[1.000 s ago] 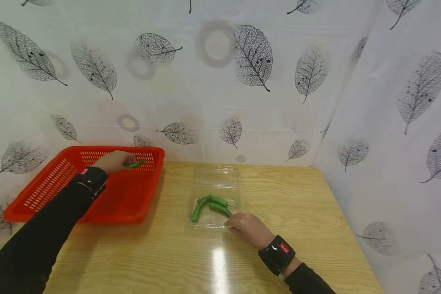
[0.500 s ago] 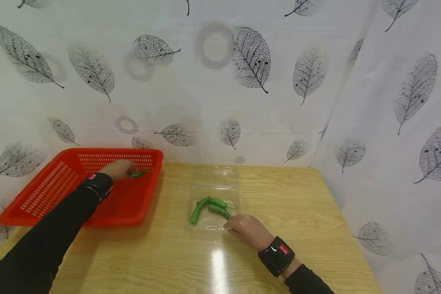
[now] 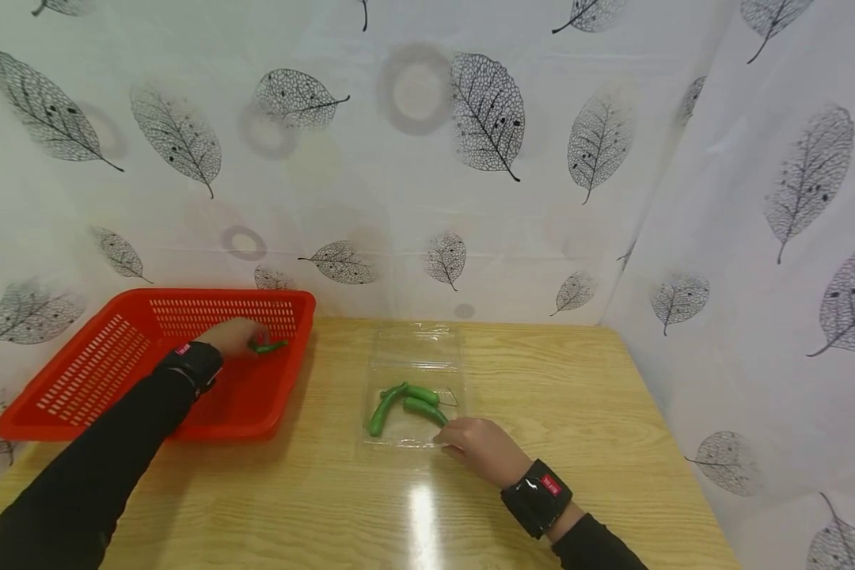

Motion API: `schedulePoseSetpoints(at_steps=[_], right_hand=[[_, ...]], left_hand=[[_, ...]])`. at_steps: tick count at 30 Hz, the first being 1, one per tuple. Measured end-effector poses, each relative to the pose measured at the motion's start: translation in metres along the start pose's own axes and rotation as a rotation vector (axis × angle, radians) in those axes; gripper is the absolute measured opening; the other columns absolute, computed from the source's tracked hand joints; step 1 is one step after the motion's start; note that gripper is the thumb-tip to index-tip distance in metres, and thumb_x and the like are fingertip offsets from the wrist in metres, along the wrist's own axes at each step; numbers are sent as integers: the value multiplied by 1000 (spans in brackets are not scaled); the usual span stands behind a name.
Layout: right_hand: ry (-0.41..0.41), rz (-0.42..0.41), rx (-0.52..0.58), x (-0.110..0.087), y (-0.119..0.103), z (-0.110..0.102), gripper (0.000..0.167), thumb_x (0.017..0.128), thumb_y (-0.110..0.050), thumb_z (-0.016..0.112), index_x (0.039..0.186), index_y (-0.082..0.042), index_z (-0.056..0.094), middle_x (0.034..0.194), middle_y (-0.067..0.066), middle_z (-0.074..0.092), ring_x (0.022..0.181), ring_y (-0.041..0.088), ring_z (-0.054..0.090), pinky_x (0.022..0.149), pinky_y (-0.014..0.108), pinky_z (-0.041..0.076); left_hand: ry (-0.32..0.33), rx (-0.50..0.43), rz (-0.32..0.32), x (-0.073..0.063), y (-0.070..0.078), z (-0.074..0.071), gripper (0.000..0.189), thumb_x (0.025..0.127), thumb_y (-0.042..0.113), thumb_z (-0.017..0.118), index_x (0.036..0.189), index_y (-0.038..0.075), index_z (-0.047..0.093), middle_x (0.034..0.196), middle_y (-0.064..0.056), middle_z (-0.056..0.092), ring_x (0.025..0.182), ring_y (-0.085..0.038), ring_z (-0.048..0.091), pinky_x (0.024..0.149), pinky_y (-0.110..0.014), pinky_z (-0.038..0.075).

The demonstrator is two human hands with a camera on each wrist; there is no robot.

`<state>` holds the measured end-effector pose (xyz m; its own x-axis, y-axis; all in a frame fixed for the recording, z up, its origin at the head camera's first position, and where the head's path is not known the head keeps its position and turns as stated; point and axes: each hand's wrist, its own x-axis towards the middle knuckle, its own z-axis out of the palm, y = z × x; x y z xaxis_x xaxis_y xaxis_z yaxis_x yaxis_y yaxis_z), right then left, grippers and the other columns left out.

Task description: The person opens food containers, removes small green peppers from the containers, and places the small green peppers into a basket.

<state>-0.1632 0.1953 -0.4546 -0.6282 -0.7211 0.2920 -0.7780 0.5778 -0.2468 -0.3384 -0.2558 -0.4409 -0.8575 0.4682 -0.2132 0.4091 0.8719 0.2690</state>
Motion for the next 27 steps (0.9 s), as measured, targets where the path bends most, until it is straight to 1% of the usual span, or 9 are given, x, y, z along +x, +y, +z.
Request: schedulePoseSetpoints(at_steps=[3,8,12,16,19,21,25,27], right_hand=[[3,-3,-1,0,0,0,16,78,-8,73,94,-8,72,87,0,71,79,9,67,70,18,53],[2,-4,-4,0,-1,1,16,77,-8,73,93,-8,72,86,-1,71,79,9,67,69,17,53],[7,-6,-9,0,-1,2,16,77,-8,73,93,-8,72,86,-1,71,78,8,67,69,17,53],[13,-11,-7,0,-1,1,17,76,-7,73,93,-8,72,86,-1,71,78,8,67,69,17,53],[17,-18,-5,0,0,1,17,76,-7,74,92,-8,72,86,-1,71,78,9,67,69,17,53],[20,-22,-4,0,0,1,17,76,-7,74,92,-8,72,86,-1,71,78,9,67,69,17,53],[14,-17,-1,0,-1,1,16,76,-7,73,92,-8,72,86,-1,71,78,9,67,69,17,53],[9,-13,0,0,-1,1,16,77,-7,73,93,-8,72,86,-1,71,78,9,67,69,17,53]], left_hand=[[5,-4,14,-2,0,1,24,75,5,73,98,3,66,90,-10,66,80,-23,57,70,-37,50],[6,-29,-22,-2,-3,8,25,75,4,74,98,7,66,91,-7,65,82,-21,56,75,-38,50],[3,-3,-29,1,-4,11,26,74,5,75,98,6,65,91,-7,65,81,-21,55,74,-38,49],[-12,21,-8,1,-2,10,24,72,3,76,93,5,66,87,-7,64,79,-21,57,69,-35,49],[-18,39,27,1,-3,9,22,70,2,76,89,5,65,84,-7,64,77,-21,58,66,-34,48],[-22,41,28,2,-4,10,22,70,2,77,87,6,65,82,-6,63,75,-21,57,65,-34,48],[-22,46,11,1,-6,12,23,69,4,78,88,7,65,80,-6,63,74,-20,56,64,-33,47],[-23,31,-4,0,-5,12,24,68,4,78,88,7,64,81,-6,63,75,-20,56,64,-33,47]])
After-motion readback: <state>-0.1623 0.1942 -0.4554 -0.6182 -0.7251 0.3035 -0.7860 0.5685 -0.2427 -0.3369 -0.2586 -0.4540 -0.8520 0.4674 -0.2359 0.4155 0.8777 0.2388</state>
